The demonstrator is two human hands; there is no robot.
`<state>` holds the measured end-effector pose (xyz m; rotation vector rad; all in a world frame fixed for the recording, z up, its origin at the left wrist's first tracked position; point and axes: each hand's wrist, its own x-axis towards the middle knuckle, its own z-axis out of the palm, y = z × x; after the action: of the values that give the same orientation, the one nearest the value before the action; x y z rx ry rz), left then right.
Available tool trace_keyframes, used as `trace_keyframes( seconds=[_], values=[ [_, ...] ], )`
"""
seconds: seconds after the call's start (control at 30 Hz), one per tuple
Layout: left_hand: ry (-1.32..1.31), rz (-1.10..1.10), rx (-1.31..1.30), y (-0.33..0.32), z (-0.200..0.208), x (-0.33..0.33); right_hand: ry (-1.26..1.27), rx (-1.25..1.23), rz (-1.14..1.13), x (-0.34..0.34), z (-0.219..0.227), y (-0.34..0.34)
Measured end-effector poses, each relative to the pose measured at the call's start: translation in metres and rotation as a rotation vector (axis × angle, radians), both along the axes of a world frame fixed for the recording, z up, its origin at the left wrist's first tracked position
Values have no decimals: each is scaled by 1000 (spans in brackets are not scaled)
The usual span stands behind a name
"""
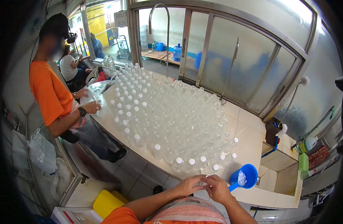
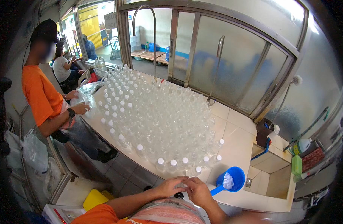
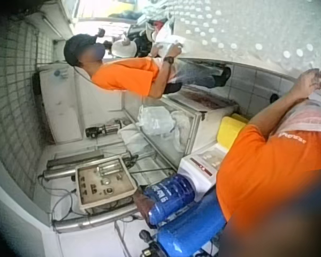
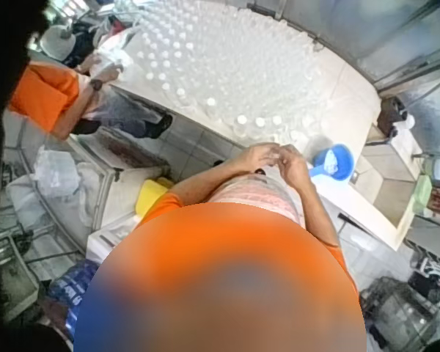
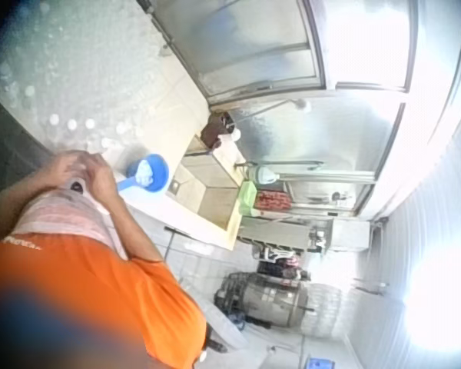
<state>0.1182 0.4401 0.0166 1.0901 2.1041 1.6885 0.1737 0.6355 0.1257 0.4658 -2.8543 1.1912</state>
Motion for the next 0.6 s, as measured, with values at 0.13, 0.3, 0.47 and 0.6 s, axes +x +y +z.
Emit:
trace_keyframes(
  seconds=[0.13,0.3,0.47,0.6],
  values=[
    [-100,-88,-95,2,-11,-2,0,85,78,1,-1,-2],
    [-117,-149,-128,3,-18,-6,60,209,137,-1,-2,-8],
    [-148,-136,-136,0,-12,-8,103,293,110,-2,-9,-19],
    [-96,-150,-128,4,-7,-13,67,337,9,-1,-13,-22]
  ],
)
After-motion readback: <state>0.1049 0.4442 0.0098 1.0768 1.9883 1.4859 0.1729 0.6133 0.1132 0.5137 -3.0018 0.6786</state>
